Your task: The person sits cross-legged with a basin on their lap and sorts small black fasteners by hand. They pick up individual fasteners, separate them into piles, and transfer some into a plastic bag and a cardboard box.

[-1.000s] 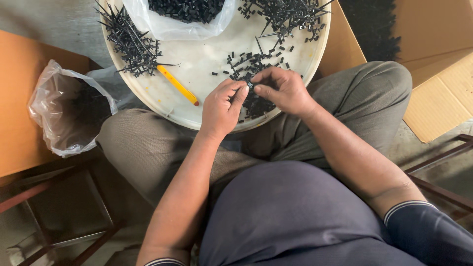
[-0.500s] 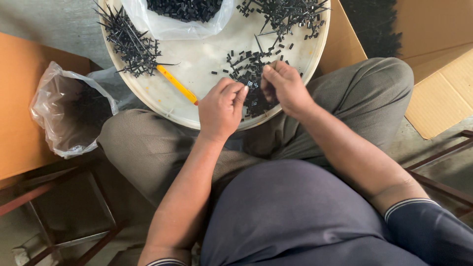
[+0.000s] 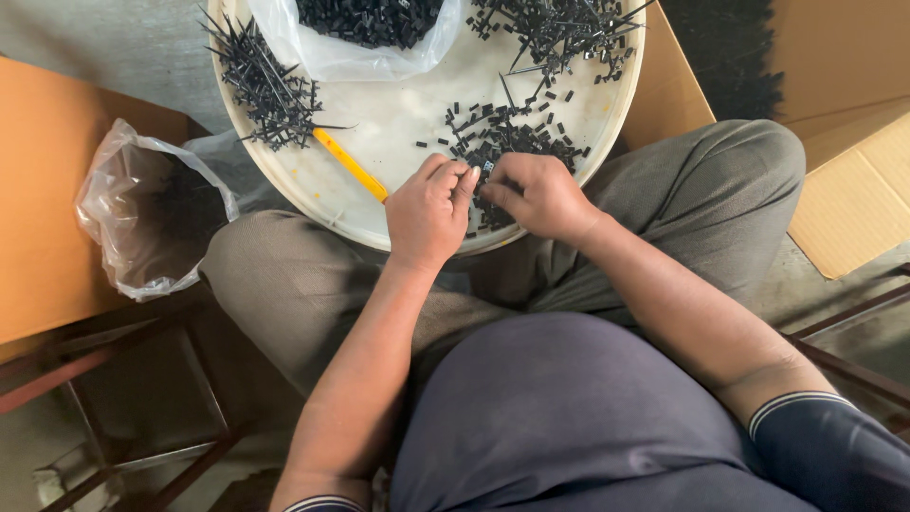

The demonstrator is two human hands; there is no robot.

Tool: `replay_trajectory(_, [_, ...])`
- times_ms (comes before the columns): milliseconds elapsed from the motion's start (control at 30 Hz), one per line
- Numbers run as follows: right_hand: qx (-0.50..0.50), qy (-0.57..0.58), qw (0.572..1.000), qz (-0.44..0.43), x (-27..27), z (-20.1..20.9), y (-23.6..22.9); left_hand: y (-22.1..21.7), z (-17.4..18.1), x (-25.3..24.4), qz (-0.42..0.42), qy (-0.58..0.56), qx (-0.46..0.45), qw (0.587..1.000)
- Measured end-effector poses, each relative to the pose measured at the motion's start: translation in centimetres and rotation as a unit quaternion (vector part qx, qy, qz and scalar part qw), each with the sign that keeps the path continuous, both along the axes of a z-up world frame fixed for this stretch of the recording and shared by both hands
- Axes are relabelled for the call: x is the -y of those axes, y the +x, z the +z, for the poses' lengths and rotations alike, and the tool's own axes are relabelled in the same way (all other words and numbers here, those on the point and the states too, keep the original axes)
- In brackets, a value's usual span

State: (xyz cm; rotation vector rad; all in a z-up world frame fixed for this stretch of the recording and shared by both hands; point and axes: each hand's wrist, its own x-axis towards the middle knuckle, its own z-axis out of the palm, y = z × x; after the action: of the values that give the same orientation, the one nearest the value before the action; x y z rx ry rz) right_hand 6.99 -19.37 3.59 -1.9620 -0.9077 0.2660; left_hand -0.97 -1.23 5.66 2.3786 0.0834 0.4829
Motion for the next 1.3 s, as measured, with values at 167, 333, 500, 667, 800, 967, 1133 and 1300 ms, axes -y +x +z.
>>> replay_trajectory(167, [0.251, 0.012, 0.967, 0.038, -0.1, 1.9, -0.4, 0.8, -2.8, -0.4, 0.082, -0.417, -0.200, 0.883])
replay_trajectory(333, [0.180, 0.063, 0.982, -0.011, 0.1, 0.7, -1.1, 1.0, -4.3, -1.3, 0.150, -0.542, -0.231, 0.794])
replay_trajectory(500, [-0.556, 0.270, 0.776, -0.123, -0.1, -1.9, 1.0, 0.8, -2.5, -2.3, 0.127, -0.585, -0.211, 0.773])
replay_trajectory(667, [-0.605, 0.274, 0.745, -0.061, 1.4, -2.9, 2.0, 0.7, -1.7, -1.1, -0.015, -0.508, -0.175, 0.843])
replay_trajectory(800, [-0.609, 0.208, 0.763, -0.063, 0.4, -2.7, 1.4, 0.5, -1.6, -1.1, -0.102, -0.470, -0.157, 0.863])
replay_trajectory(967, [-0.586, 0.189, 0.787, -0.036, 0.3, -2.6, 1.1, 0.1, -2.1, -0.6, -0.140, -0.368, -0.105, 0.913])
replay_trajectory(1133, [-0.426, 0.166, 0.888, -0.043, 0.2, -2.6, 1.0, 0.3, -3.0, -0.9, -0.034, -0.331, -0.142, 0.932])
replay_trajectory(1300, [-0.408, 0.196, 0.891, -0.026, -0.1, -2.3, 0.6, 0.7, -3.3, -1.0, 0.053, -0.399, -0.224, 0.888])
